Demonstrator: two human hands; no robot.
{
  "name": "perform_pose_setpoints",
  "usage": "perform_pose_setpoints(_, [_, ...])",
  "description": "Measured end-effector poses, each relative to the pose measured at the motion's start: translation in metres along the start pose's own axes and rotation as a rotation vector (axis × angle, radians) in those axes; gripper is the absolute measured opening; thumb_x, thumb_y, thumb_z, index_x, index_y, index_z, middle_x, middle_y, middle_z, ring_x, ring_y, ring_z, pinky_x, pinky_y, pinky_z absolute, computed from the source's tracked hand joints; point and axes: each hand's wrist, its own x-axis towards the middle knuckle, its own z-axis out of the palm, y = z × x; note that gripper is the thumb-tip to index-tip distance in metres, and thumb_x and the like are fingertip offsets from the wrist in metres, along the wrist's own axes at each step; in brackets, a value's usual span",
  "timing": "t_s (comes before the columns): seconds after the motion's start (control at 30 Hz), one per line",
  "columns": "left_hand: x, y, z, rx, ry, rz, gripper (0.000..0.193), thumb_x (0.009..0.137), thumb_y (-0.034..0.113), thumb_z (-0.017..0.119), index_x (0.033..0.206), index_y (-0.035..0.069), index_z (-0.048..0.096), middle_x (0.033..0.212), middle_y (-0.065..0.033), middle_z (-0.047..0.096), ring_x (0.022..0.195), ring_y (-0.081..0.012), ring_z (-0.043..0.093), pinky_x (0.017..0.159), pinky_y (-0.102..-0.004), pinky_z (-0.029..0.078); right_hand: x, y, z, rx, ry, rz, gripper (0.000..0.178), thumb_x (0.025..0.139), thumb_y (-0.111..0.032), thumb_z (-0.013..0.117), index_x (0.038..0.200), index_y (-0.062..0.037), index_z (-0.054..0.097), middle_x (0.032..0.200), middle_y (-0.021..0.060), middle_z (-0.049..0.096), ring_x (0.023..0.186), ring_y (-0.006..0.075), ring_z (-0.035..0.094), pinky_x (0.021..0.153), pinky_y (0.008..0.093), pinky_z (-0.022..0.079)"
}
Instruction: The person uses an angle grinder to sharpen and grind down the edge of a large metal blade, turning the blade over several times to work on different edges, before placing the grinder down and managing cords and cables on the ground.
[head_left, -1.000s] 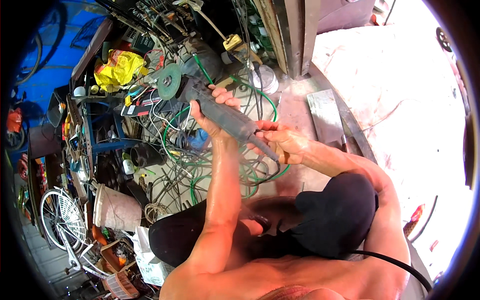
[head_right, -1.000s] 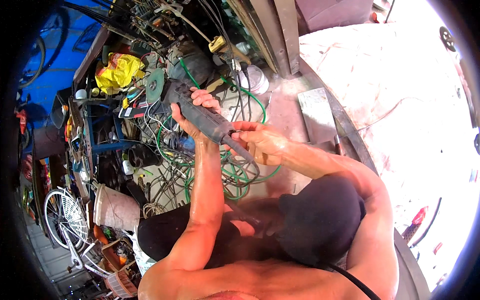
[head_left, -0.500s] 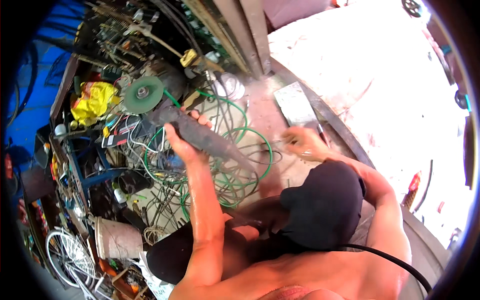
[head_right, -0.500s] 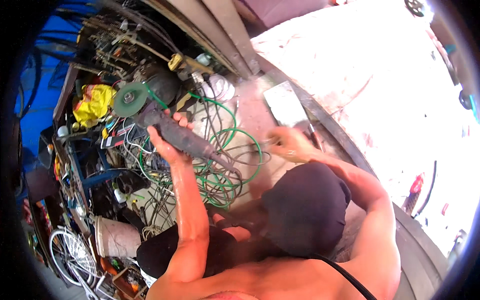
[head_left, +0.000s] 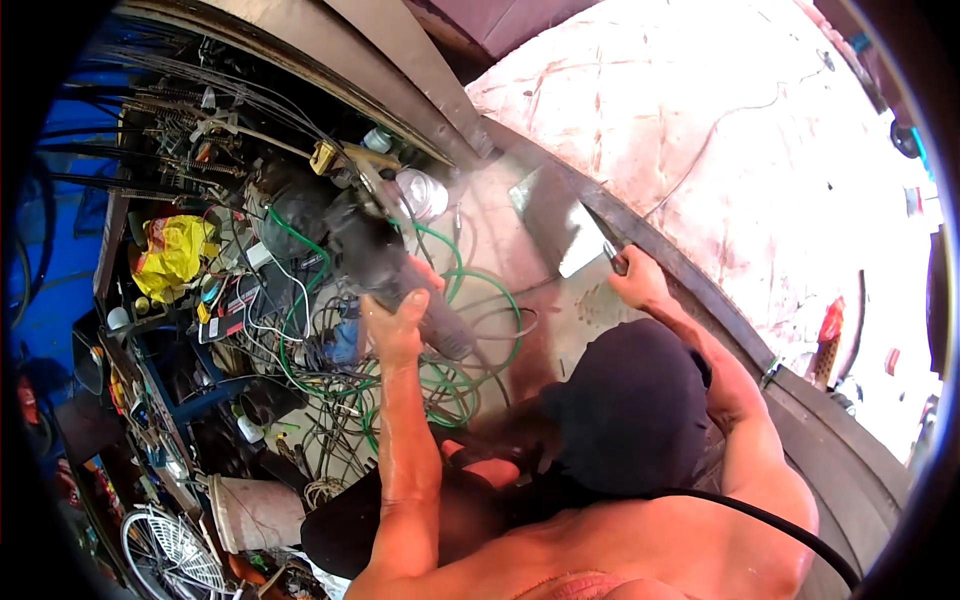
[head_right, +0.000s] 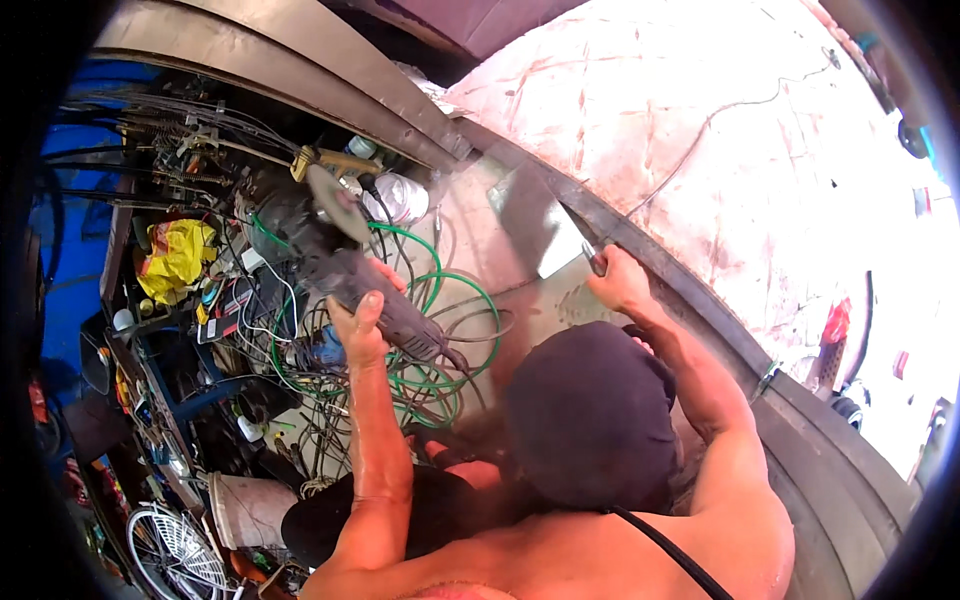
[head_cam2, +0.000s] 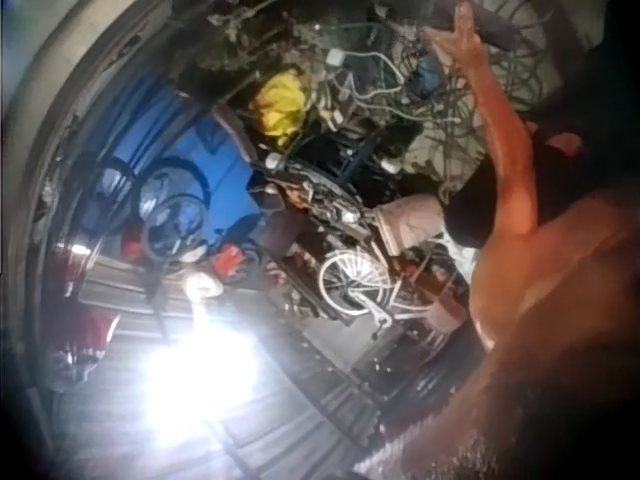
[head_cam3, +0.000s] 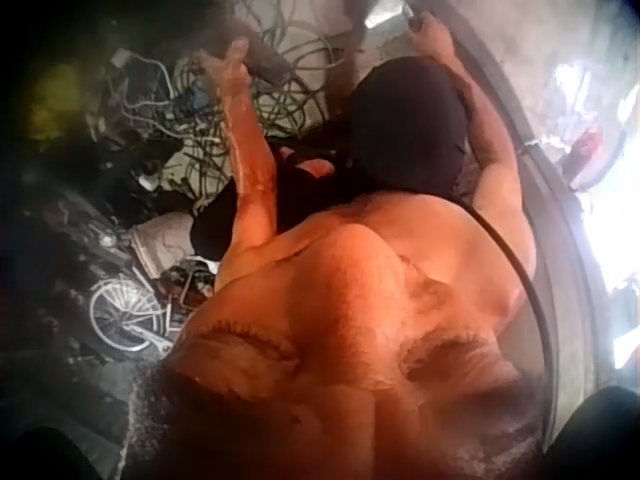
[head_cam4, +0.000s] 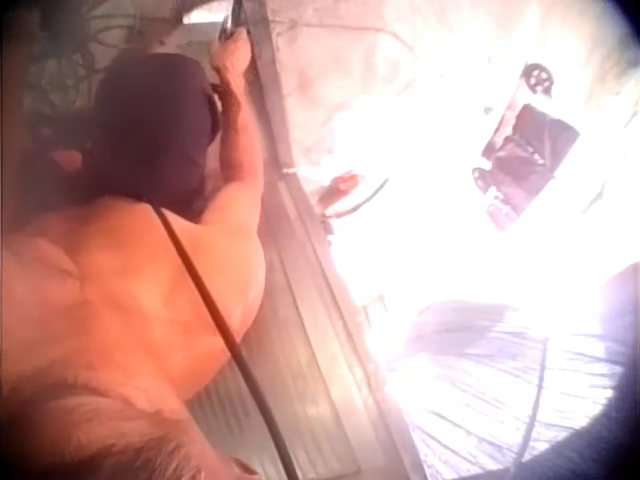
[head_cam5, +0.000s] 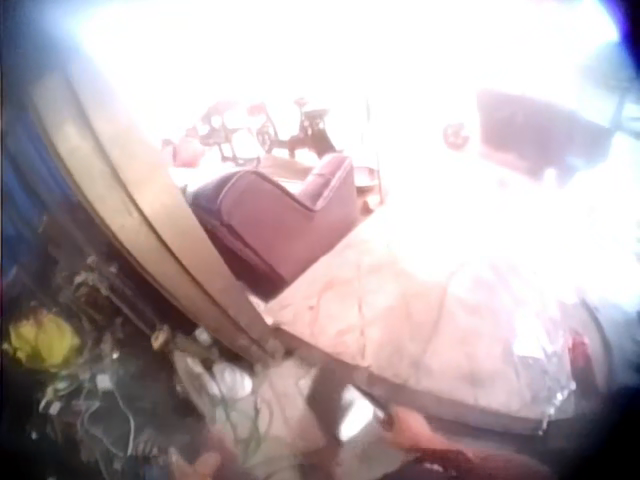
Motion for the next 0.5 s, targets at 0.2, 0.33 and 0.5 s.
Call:
perform_pose_setpoints(0.2, [0.017,-0.011,0.038,0.085,-0.155,-0.193,0.049,0.080,0.024,0.081,0.118,-0.001,0.062,0.098,-0.0093,0.069,0.090,-0.0194,0.069,0.085,-0.0360,0.057,0.003,-0.005,-0.059,0.469,-0.280,0.077,0.018,0.089,-0.017,0.064,0.088,-0.0076,0.049,0.075,-0.0023,0.044,0.064,0.0120,0.042,0.056,0.0331,0.037])
perform_pose_setpoints(0.33, [0.035,-0.014,0.063,0.244,-0.214,-0.222,0.057,0.078,0.016,0.082,0.128,0.000,0.058,0.106,-0.0094,0.069,0.098,-0.0206,0.068,0.090,-0.0368,0.056,-0.003,-0.012,-0.104,0.468,-0.271,0.131,0.023,0.093,-0.024,0.068,0.093,-0.0041,0.056,0.074,-0.0024,0.047,0.067,0.0116,0.047,0.060,0.0343,0.041])
perform_pose_setpoints(0.5, [0.052,-0.009,0.105,0.785,-0.314,-0.173,0.066,0.074,0.022,0.084,0.130,0.001,0.056,0.113,-0.0182,0.070,0.105,-0.0327,0.070,0.094,-0.0429,0.055,-0.004,-0.001,-0.131,0.503,-0.235,0.103,0.030,0.097,-0.022,0.065,0.117,0.0004,0.063,0.081,-0.0021,0.054,0.070,0.0104,0.051,0.062,0.0303,0.043])
